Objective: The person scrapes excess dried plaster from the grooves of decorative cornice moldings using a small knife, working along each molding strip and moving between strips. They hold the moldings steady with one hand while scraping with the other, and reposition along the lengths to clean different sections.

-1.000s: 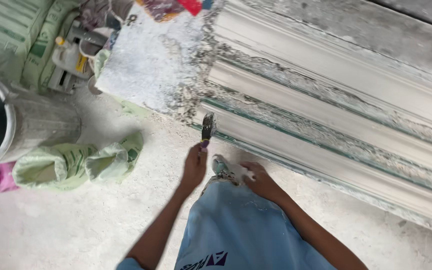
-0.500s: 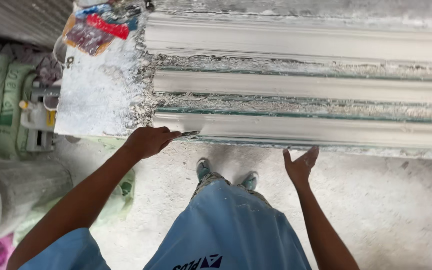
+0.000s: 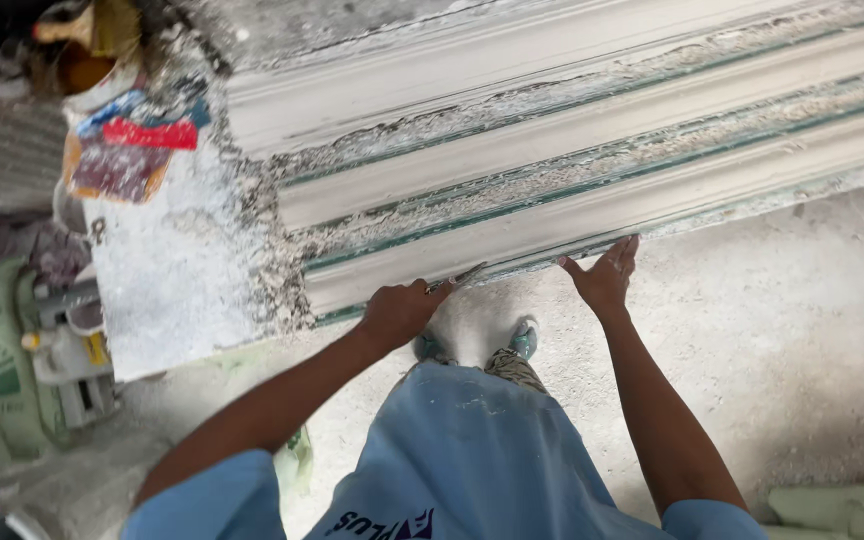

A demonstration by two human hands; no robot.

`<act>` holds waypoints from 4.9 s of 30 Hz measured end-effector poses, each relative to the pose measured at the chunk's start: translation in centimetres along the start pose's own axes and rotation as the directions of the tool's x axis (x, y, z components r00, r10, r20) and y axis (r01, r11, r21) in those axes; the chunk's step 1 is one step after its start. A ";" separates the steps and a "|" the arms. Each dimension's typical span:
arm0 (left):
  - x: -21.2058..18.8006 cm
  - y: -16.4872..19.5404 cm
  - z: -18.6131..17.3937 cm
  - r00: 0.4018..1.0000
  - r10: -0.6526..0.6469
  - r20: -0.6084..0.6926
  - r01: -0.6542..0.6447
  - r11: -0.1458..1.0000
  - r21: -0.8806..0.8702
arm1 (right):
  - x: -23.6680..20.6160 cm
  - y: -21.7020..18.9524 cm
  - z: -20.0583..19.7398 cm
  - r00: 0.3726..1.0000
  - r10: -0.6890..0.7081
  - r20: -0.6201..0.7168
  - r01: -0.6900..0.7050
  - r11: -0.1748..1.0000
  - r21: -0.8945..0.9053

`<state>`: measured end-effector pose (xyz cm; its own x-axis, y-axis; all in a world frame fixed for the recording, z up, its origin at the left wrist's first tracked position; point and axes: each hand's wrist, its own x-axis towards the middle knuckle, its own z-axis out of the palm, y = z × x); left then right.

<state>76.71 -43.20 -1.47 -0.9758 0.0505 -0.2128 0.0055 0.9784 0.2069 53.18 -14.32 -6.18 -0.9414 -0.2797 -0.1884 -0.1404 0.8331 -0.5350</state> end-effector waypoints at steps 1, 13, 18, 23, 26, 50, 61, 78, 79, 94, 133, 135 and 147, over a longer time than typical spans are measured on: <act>0.2 -0.1 0.0 1.000 0.000 -0.007 0.000 1.000 0.016 | -0.1 0.0 -0.1 0.999 -0.021 -0.027 0.021 1.000 -0.002; -4.7 -5.4 -4.6 0.997 0.050 0.055 -0.057 0.990 0.127 | 0.4 -0.3 0.4 0.999 -0.009 -0.046 0.009 1.000 0.009; -4.9 -6.7 -4.8 0.995 0.071 0.073 -0.078 0.992 0.098 | 0.2 -0.4 0.1 0.999 0.033 0.011 -0.033 0.999 0.005; -7.4 -7.6 -5.9 0.973 -0.024 0.229 -0.009 0.990 0.141 | 0.3 -0.4 0.6 0.987 -0.109 -0.114 0.112 0.993 0.020; -3.0 -4.9 -3.6 0.995 0.060 0.082 -0.068 0.994 0.089 | 0.1 -0.4 0.7 0.999 -0.004 -0.040 0.002 0.999 -0.046; -1.7 -3.4 -3.7 0.995 0.039 0.096 -0.048 0.995 0.089 | 1.0 0.6 -0.3 0.977 -0.194 -0.083 0.187 0.979 -0.088; 5.0 0.1 -2.0 0.995 0.098 0.020 -0.100 0.991 0.084 | 1.1 0.2 -1.4 0.991 -0.129 -0.025 0.128 0.990 -0.068; 7.9 2.2 -0.1 0.990 0.070 -0.125 -0.063 0.996 0.063 | 2.4 -0.7 -2.4 0.985 -0.163 -0.055 0.145 0.958 -0.248; 6.5 1.7 -0.6 0.992 0.050 -0.114 -0.044 0.997 0.056 | 2.3 -0.8 -2.5 0.992 -0.119 -0.035 0.109 0.971 -0.212; 5.0 1.4 -0.1 0.996 0.032 -0.080 -0.030 0.999 0.025 | 2.3 0.4 -1.3 0.996 -0.092 -0.003 0.090 0.979 -0.185; 7.4 3.6 -4.9 0.981 -0.046 0.188 0.012 0.984 0.176 | 6.2 6.9 -5.2 0.960 -0.242 -0.139 0.200 0.945 -0.259; 11.8 6.0 -3.0 0.997 0.069 -0.034 -0.064 0.987 0.145 | 6.5 6.7 -5.1 0.964 -0.238 -0.122 0.192 0.934 -0.302; 17.7 9.0 -6.1 0.981 0.153 0.119 -0.168 0.978 0.120 | 5.7 6.0 -4.8 0.990 -0.094 -0.107 0.064 0.966 -0.252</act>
<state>58.16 -34.68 2.45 -0.9302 0.2236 -0.2910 0.1953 0.9729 0.1234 45.49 -8.61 -6.46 -0.9515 -0.3038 -0.0477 -0.2733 0.9066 -0.3214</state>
